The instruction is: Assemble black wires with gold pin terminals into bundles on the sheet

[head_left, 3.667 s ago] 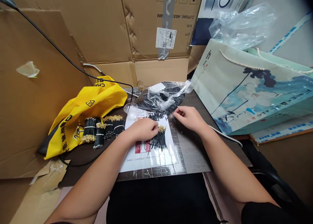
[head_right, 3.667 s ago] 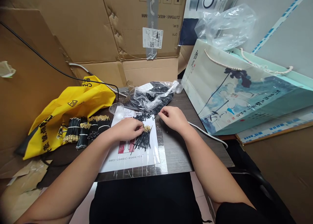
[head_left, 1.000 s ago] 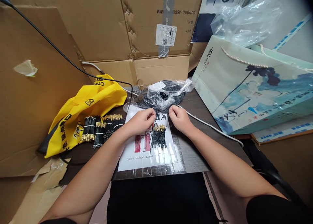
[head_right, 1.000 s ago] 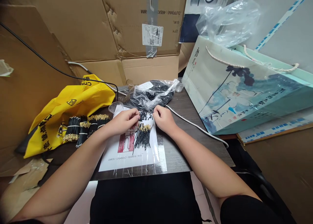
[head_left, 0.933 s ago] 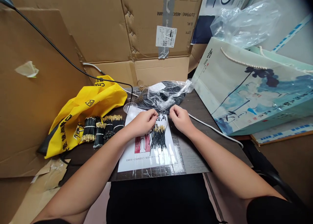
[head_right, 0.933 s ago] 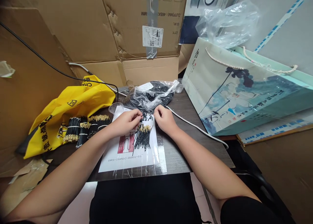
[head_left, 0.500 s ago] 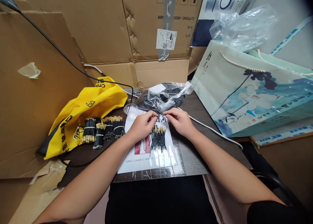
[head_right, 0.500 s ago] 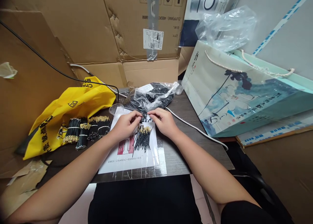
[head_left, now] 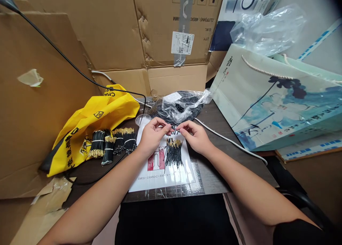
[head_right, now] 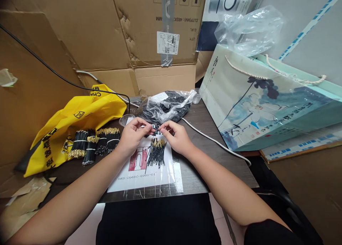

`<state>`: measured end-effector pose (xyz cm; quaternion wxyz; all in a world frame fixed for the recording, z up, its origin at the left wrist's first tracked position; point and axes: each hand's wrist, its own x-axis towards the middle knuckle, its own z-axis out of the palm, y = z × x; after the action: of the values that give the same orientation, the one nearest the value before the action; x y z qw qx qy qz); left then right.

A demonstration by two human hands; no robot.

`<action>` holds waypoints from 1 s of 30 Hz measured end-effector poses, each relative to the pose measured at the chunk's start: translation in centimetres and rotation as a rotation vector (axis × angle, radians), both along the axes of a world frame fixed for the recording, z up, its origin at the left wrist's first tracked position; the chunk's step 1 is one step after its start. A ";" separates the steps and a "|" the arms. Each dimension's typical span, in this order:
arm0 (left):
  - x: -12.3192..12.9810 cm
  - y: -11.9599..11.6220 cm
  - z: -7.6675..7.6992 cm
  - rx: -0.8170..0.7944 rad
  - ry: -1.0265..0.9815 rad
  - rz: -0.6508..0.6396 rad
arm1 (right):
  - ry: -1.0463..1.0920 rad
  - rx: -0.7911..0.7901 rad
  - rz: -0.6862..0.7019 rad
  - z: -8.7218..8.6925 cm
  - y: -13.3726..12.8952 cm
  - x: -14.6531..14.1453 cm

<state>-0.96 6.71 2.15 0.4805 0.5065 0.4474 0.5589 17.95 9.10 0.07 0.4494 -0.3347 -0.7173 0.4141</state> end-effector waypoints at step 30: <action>-0.3 -0.9 -0.1 0.383 0.807 -0.045 | -0.228 0.247 -0.070 1.1 0.2 1.2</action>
<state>-1.30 5.84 2.10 0.1771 0.7736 0.4764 0.3785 19.13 9.33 1.18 0.4168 -0.3465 -0.7970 0.2664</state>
